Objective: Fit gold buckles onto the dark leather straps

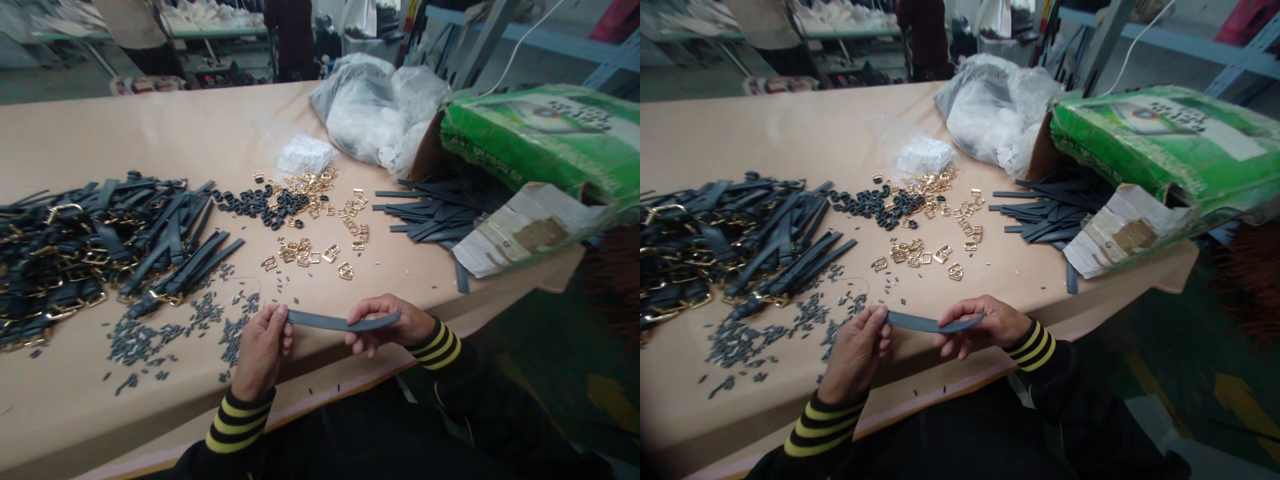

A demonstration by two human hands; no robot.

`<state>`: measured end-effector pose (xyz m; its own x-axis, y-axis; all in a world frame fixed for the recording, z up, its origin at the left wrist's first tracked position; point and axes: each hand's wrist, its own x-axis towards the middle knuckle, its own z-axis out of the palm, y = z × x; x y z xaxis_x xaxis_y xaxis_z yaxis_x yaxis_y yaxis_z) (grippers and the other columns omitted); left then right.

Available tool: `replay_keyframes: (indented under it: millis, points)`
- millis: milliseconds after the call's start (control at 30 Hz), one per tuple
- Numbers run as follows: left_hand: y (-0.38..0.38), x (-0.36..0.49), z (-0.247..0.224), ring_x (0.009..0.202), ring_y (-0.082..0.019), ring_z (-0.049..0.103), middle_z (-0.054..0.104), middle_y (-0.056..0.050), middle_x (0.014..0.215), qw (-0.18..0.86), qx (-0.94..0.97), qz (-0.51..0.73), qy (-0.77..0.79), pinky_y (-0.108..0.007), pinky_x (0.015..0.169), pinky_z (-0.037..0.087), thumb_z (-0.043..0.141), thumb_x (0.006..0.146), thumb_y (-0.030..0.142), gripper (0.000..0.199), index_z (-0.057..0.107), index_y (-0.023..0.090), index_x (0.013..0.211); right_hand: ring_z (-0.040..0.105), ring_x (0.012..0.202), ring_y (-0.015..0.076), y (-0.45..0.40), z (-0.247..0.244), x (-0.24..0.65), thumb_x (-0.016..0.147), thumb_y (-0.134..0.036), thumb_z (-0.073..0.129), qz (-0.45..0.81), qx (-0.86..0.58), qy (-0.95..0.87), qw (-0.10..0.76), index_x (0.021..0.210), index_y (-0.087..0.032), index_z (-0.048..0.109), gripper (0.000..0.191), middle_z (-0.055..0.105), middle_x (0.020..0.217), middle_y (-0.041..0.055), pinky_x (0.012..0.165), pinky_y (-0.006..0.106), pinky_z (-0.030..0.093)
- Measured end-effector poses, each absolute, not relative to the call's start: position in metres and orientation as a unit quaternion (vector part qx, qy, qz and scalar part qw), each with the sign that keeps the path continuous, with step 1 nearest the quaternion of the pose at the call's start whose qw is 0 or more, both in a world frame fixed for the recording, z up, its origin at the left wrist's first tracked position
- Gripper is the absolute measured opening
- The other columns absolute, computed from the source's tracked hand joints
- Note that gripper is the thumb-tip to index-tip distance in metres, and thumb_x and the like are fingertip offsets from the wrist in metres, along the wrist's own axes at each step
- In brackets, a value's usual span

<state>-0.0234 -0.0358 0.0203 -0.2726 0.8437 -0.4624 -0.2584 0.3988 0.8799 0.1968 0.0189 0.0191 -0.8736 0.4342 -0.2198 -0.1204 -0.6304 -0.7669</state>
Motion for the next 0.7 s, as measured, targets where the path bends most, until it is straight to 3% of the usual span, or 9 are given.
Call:
replay_keyframes:
  millis: [100, 200, 300, 400, 533, 700]
  points:
    - [-0.040, -0.019, 0.023, 0.031, -0.004, 0.034, 0.044, 0.011, 0.044, 0.564, 0.270, 0.451, 0.637, -0.012, 0.031, 0.026, 0.057, 0.072, 0.042, 0.027, 0.043, 0.019, 0.075, 0.060, 0.069, 0.0117, 0.019, 0.020, 0.191, 0.073, -0.033, 0.067, 0.848, -0.204, -0.413, 0.261, 0.093, -0.014, 0.058, 0.029, 0.062, 0.079, 0.0046, 0.058, 0.021, 0.048]
    - [-0.053, -0.009, 0.028, 0.032, -0.005, 0.039, 0.050, 0.007, 0.046, 0.667, 0.383, 0.268, 0.580, -0.014, 0.033, 0.027, 0.052, 0.076, 0.044, 0.028, 0.046, 0.017, 0.072, 0.050, 0.053, 0.0045, 0.023, 0.022, 0.179, 0.074, -0.031, 0.066, 0.748, -0.293, -0.465, 0.372, 0.073, -0.012, 0.059, 0.020, 0.053, 0.062, -0.0026, 0.053, 0.016, 0.042]
    - [-0.064, -0.001, 0.030, 0.041, -0.006, 0.048, 0.059, -0.001, 0.060, 0.715, 0.478, 0.131, 0.493, -0.017, 0.039, 0.035, 0.047, 0.080, 0.044, 0.032, 0.055, 0.014, 0.071, 0.044, 0.043, 0.0035, 0.026, 0.025, 0.168, 0.075, -0.036, 0.061, 0.747, -0.346, -0.480, 0.301, 0.066, -0.013, 0.053, 0.026, 0.048, 0.054, -0.0051, 0.042, 0.015, 0.037]
    - [-0.060, -0.003, 0.028, 0.042, -0.007, 0.047, 0.053, 0.001, 0.053, 0.638, 0.458, 0.255, 0.564, -0.018, 0.042, 0.038, 0.043, 0.082, 0.046, 0.036, 0.057, 0.013, 0.072, 0.040, 0.036, 0.0030, 0.024, 0.024, 0.160, 0.074, -0.040, 0.060, 0.763, -0.350, -0.507, 0.195, 0.065, -0.013, 0.051, 0.030, 0.047, 0.047, -0.0062, 0.035, 0.014, 0.031]
    - [-0.041, -0.013, 0.026, 0.042, -0.007, 0.047, 0.057, 0.000, 0.063, 0.582, 0.336, 0.430, 0.603, -0.017, 0.035, 0.037, 0.051, 0.078, 0.045, 0.033, 0.057, 0.013, 0.085, 0.041, 0.036, 0.0033, 0.021, 0.019, 0.153, 0.072, -0.040, 0.060, 0.767, -0.341, -0.521, 0.153, 0.063, -0.013, 0.050, 0.031, 0.048, 0.046, -0.0058, 0.036, 0.014, 0.031]
    - [-0.029, -0.012, 0.023, 0.039, -0.004, 0.043, 0.052, 0.005, 0.048, 0.610, 0.283, 0.471, 0.571, -0.012, 0.036, 0.034, 0.061, 0.074, 0.036, 0.024, 0.055, 0.013, 0.077, 0.042, 0.039, 0.0041, 0.021, 0.015, 0.151, 0.073, -0.038, 0.059, 0.774, -0.320, -0.530, 0.130, 0.062, -0.012, 0.050, 0.029, 0.047, 0.048, -0.0056, 0.039, 0.016, 0.032]
